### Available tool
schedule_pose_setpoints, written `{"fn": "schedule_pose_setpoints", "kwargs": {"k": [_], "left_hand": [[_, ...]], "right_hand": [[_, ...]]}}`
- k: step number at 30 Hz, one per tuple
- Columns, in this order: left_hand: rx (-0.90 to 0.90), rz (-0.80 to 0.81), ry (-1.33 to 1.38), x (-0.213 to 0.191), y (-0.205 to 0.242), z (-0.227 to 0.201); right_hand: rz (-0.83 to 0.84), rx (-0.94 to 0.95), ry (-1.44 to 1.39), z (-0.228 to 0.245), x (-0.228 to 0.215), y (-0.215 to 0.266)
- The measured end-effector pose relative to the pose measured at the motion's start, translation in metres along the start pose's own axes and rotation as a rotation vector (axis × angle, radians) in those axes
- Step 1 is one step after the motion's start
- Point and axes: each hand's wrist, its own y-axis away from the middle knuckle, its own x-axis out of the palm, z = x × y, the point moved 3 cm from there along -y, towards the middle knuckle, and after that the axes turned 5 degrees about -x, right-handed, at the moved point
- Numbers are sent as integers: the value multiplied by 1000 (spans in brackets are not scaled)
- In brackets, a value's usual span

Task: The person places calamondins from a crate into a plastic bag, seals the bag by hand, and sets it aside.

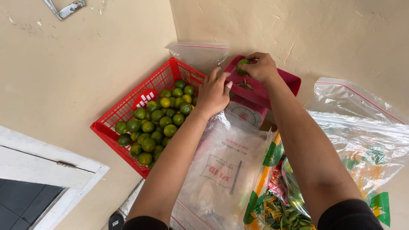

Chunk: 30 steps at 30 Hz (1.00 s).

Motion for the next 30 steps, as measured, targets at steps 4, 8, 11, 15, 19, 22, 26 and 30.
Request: {"fn": "schedule_pose_setpoints", "kwargs": {"k": [4, 8, 11, 15, 19, 22, 26, 30], "left_hand": [[-10, 9, -86, 15, -3, 5], [0, 20, -98, 9, 2, -1], [1, 33, -105, 9, 4, -1], [16, 43, -65, 3, 9, -6], [10, 42, -49, -3, 14, -4], [2, 37, -28, -7, 18, 0], [-14, 4, -69, -11, 22, 10], [-26, -103, -102, -36, 36, 26]], "right_hand": [[130, 97, 49, 27, -3, 22], [161, 95, 133, 13, 6, 11], [151, 41, 209, -23, 17, -12], [155, 2, 302, -3, 10, 0], [127, -34, 328, 14, 1, 13], [102, -43, 373, 14, 2, 13], [28, -65, 393, 73, -10, 42], [-164, -303, 416, 132, -2, 66]]}}
